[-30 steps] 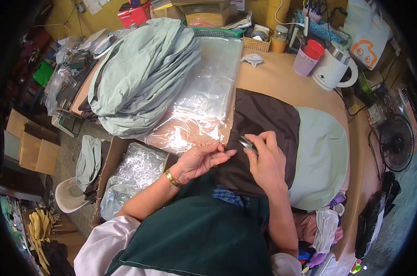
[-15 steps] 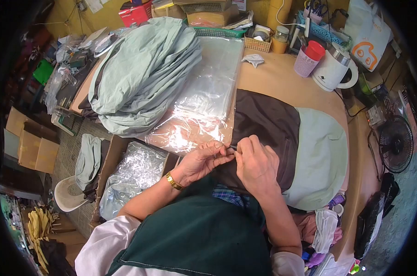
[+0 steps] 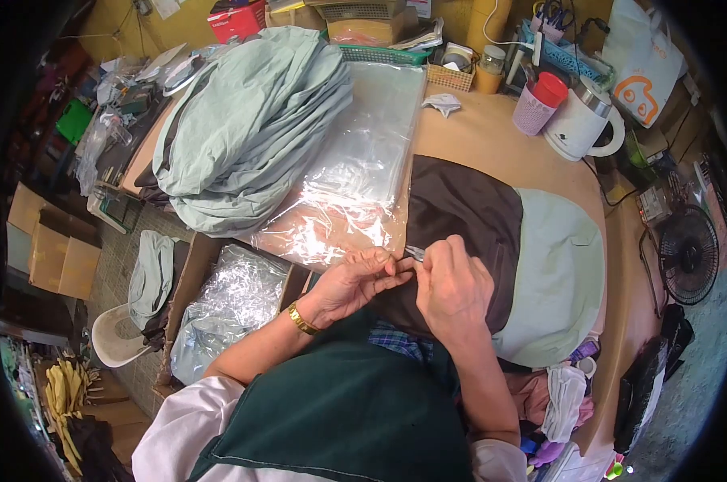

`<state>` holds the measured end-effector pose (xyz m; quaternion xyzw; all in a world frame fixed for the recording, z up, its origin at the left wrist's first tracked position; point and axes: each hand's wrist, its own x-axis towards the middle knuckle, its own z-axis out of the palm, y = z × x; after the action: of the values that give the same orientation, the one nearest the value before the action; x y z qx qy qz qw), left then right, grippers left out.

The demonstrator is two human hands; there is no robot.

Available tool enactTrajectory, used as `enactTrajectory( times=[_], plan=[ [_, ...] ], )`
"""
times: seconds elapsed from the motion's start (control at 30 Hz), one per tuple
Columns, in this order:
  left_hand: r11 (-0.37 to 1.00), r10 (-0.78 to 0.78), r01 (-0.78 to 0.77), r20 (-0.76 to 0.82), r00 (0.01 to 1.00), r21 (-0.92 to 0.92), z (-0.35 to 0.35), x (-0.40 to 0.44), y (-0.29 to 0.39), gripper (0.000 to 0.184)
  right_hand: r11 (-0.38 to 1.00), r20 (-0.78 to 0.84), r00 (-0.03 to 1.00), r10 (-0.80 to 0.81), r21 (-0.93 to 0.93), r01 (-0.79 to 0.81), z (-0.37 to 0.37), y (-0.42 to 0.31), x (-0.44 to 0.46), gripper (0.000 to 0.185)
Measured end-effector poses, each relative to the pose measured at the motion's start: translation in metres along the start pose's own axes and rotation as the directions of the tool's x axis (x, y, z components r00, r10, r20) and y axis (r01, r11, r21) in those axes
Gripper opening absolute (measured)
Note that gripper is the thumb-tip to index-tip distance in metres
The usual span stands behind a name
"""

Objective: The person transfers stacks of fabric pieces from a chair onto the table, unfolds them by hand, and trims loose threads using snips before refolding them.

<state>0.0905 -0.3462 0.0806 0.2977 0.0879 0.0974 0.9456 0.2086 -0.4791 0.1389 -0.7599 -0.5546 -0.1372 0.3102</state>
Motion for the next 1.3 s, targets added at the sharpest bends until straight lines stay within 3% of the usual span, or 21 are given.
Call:
enactTrajectory(
  times=[0.23,0.3,0.33,0.37,0.43,0.47,0.5,0.53,0.57,0.7,0.73,0.8,0.83,0.9,0.93,1.0,1.03,1.1,1.3],
  plan=[
    [1.000,0.013,-0.014,0.065,0.998,0.007,-0.005,0.002,-0.004,0.024,1.000,0.010,1.000,0.000,0.021,0.000,0.001,0.003,-0.008,0.029],
    [0.995,0.011,-0.013,-0.015,1.000,-0.102,0.000,0.002,-0.003,0.019,0.999,0.000,1.000,-0.001,0.036,0.001,0.004,0.008,-0.009,0.029],
    [0.995,0.011,-0.013,-0.018,1.000,-0.102,-0.002,0.004,-0.005,0.019,0.982,-0.020,0.988,0.154,0.117,-0.151,0.005,0.009,-0.008,0.029],
    [1.000,0.023,-0.023,-0.085,0.996,-0.003,-0.006,0.008,-0.009,0.013,0.934,-0.028,0.951,0.308,0.200,-0.296,0.006,0.011,-0.006,0.029],
    [0.972,0.047,0.007,-0.228,0.973,0.234,-0.015,0.014,-0.016,0.016,0.951,-0.106,0.945,0.309,0.030,-0.308,0.026,0.045,-0.009,0.033],
    [0.972,0.046,0.009,-0.226,0.973,0.236,-0.016,0.015,-0.013,0.016,0.948,-0.145,0.942,0.304,-0.047,-0.313,0.037,0.064,-0.013,0.033],
    [0.818,0.042,0.100,-0.232,0.972,0.566,-0.018,0.016,-0.009,0.018,0.948,-0.149,0.940,0.306,-0.047,-0.316,0.045,0.082,-0.019,0.033],
    [0.550,0.041,0.177,-0.238,0.970,0.816,-0.021,0.017,-0.005,0.020,0.937,-0.101,0.937,0.334,-0.069,-0.341,0.051,0.098,-0.024,0.034],
    [0.409,-0.002,0.229,-0.250,0.968,0.883,-0.025,0.018,-0.003,0.022,0.926,-0.050,0.931,0.363,-0.092,-0.366,0.054,0.111,-0.029,0.034],
    [0.287,0.045,0.168,-0.189,0.981,0.943,-0.032,0.015,0.011,0.022,0.911,-0.018,0.920,0.392,-0.131,-0.391,0.056,0.134,-0.027,0.036],
    [0.287,0.046,0.168,-0.189,0.981,0.943,-0.033,0.014,0.012,0.022,0.911,-0.018,0.920,0.392,-0.131,-0.391,0.055,0.134,-0.027,0.036],
    [0.542,0.025,0.182,-0.231,0.973,0.820,-0.035,0.013,0.012,0.022,0.912,0.000,0.917,0.398,-0.104,-0.396,0.052,0.131,-0.025,0.037],
    [0.544,0.029,0.180,-0.233,0.972,0.819,-0.039,0.014,0.011,0.022,0.914,0.002,0.919,0.394,-0.104,-0.392,0.050,0.130,-0.023,0.037],
    [0.709,-0.034,0.165,-0.200,0.979,0.686,-0.047,0.014,0.004,0.024,0.917,-0.015,0.919,0.394,0.074,-0.392,0.043,0.124,-0.020,0.033],
    [0.709,-0.031,0.163,-0.200,0.979,0.686,-0.045,0.014,0.004,0.024,0.918,-0.015,0.920,0.391,0.075,-0.389,0.035,0.113,-0.016,0.033],
    [0.858,-0.120,0.216,-0.226,0.967,0.466,-0.038,0.011,0.003,0.032,0.916,0.059,0.920,0.387,0.088,-0.391,0.015,0.073,-0.012,0.026],
    [0.860,-0.119,0.217,-0.232,0.966,0.462,-0.032,0.009,0.004,0.032,0.935,0.069,0.942,0.327,0.117,-0.333,0.009,0.051,-0.012,0.024],
    [0.982,-0.145,0.160,-0.144,0.979,0.103,-0.020,0.007,0.007,0.033,0.966,0.065,0.976,0.208,0.145,-0.215,0.005,0.025,-0.013,0.024],
    [0.994,-0.107,0.111,-0.114,0.988,0.024,-0.014,0.007,0.007,0.033,0.992,0.114,0.985,0.128,-0.014,-0.128,-0.006,0.002,-0.016,0.030]
  ],
)
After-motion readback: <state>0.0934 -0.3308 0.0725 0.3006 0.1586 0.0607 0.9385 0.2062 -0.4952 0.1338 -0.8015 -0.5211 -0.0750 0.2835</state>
